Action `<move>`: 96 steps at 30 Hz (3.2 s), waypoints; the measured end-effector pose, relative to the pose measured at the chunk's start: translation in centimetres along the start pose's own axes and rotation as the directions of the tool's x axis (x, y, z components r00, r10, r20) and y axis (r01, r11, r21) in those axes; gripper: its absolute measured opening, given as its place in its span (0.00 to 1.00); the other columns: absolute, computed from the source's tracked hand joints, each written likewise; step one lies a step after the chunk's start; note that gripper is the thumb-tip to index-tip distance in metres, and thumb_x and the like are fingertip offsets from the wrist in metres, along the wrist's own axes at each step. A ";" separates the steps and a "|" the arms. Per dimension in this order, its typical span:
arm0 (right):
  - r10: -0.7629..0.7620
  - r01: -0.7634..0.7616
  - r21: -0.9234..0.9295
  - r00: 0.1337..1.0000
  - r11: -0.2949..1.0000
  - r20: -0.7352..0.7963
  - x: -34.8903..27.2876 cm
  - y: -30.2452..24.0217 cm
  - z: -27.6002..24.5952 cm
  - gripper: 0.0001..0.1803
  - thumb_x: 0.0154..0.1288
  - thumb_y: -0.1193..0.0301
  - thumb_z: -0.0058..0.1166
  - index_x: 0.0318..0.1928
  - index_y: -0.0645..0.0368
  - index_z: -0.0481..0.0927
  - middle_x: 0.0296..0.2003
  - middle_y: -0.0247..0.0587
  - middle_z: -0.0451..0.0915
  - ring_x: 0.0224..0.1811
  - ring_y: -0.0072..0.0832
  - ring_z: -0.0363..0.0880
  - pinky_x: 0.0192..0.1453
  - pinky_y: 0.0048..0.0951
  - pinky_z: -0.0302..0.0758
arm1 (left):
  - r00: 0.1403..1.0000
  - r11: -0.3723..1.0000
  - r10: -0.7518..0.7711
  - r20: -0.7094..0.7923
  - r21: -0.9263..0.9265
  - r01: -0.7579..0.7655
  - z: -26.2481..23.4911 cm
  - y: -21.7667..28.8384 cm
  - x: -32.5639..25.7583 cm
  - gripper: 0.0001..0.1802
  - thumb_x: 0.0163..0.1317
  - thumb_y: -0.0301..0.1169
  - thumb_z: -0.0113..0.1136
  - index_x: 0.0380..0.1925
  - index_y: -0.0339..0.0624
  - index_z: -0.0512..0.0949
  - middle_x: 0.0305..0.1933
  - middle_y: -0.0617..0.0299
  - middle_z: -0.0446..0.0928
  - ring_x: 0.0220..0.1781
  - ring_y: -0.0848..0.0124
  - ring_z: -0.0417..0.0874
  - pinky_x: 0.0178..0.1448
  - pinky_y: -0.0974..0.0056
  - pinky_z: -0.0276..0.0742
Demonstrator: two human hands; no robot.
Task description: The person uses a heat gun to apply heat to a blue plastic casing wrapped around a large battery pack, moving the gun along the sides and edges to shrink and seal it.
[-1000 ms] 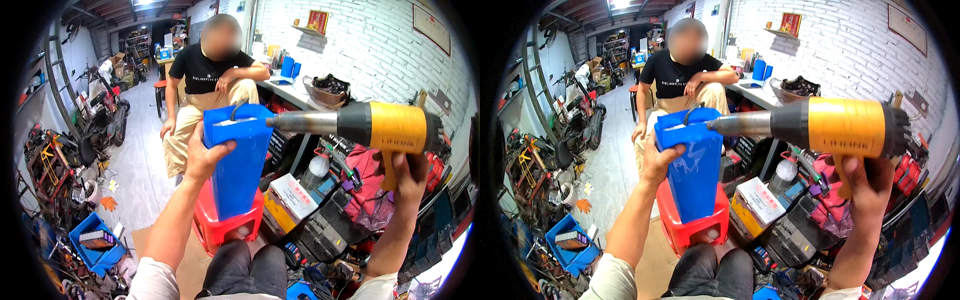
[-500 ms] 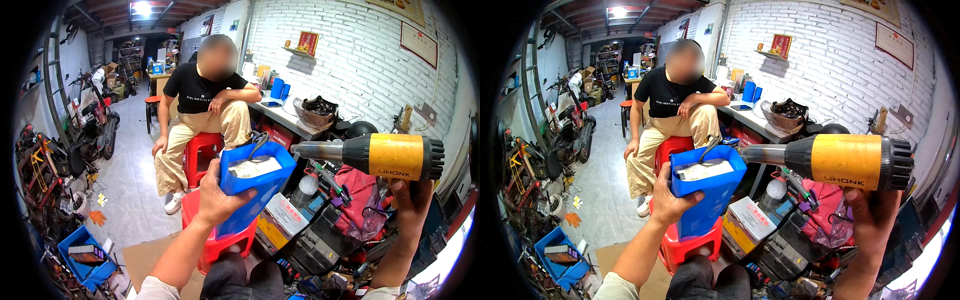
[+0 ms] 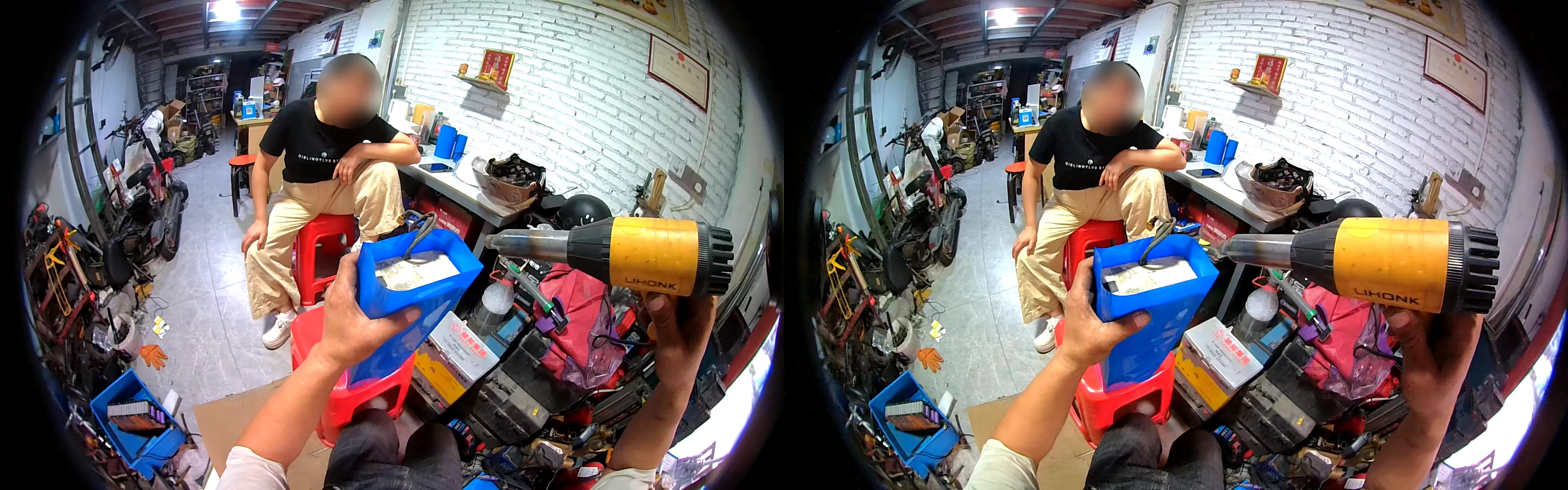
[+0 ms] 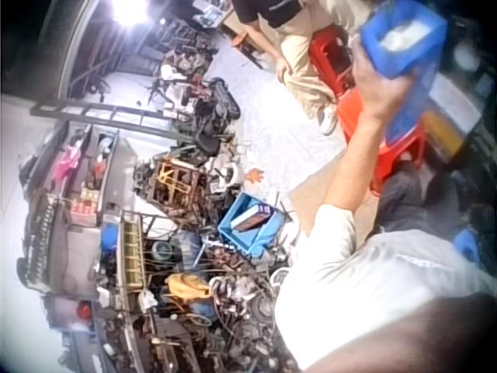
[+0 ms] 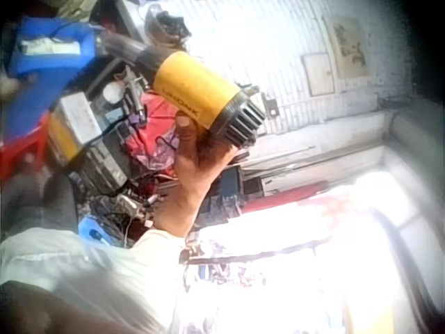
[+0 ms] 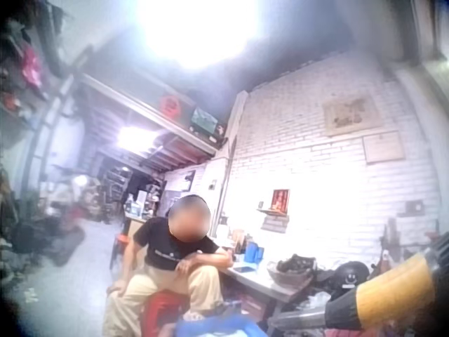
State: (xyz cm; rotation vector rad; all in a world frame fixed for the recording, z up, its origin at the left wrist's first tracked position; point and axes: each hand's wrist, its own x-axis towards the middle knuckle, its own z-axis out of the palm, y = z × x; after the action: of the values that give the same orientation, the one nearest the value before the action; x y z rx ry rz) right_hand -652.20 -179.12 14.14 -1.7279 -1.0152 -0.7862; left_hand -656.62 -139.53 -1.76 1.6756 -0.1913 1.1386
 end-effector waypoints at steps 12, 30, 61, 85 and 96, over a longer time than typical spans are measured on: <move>-0.036 0.041 0.056 0.995 0.998 -0.096 -1.1 0.7 -0.6 0.32 0.70 0.74 0.68 0.70 0.65 0.68 0.56 0.44 0.81 0.51 0.26 0.82 0.53 0.28 0.79 | 0.897 0.827 0.401 0.185 0.348 -0.442 -2.1 4.9 3.5 0.47 0.43 0.40 0.83 0.66 0.43 0.75 0.59 0.44 0.77 0.53 0.47 0.87 0.56 0.52 0.84; -0.114 0.101 -0.058 0.945 0.993 -0.306 -2.9 2.9 -2.3 0.31 0.73 0.57 0.65 0.65 0.65 0.72 0.42 0.43 0.83 0.34 0.26 0.83 0.36 0.27 0.79 | 0.659 0.312 -0.446 0.605 0.795 -0.519 0.1 12.9 10.6 0.44 0.46 0.56 0.75 0.61 0.40 0.82 0.49 0.42 0.80 0.51 0.45 0.85 0.54 0.45 0.82; 0.048 -0.014 0.107 0.945 0.994 -0.325 -4.8 3.9 -1.2 0.37 0.71 0.64 0.67 0.72 0.63 0.65 0.51 0.49 0.82 0.39 0.31 0.85 0.40 0.31 0.83 | 0.771 0.489 -0.110 0.627 0.710 -0.507 -2.4 9.6 8.0 0.24 0.57 0.51 0.74 0.43 0.42 0.89 0.52 0.51 0.78 0.56 0.54 0.82 0.55 0.52 0.80; -0.117 0.093 -0.080 0.908 0.992 -0.402 -6.7 8.2 -3.2 0.34 0.74 0.59 0.63 0.70 0.64 0.66 0.47 0.48 0.82 0.33 0.31 0.84 0.36 0.31 0.82 | 0.656 0.411 -0.428 0.621 0.781 -0.470 -1.6 9.8 10.6 0.42 0.58 0.60 0.70 0.65 0.42 0.81 0.45 0.46 0.78 0.52 0.49 0.82 0.54 0.47 0.77; 0.005 0.045 0.139 0.940 0.989 -0.341 -4.8 5.5 0.0 0.33 0.72 0.61 0.66 0.68 0.63 0.68 0.45 0.47 0.82 0.34 0.31 0.84 0.37 0.31 0.82 | 0.689 0.481 -0.332 0.644 0.744 -0.464 -2.0 9.9 9.8 0.27 0.62 0.54 0.69 0.50 0.45 0.89 0.45 0.48 0.80 0.56 0.51 0.82 0.57 0.50 0.79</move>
State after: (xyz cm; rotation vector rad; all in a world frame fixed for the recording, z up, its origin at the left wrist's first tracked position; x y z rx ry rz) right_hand -649.45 -181.57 7.82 -1.3981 -0.8310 -0.9619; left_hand -658.61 -138.41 12.09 3.1094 -0.1759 0.4830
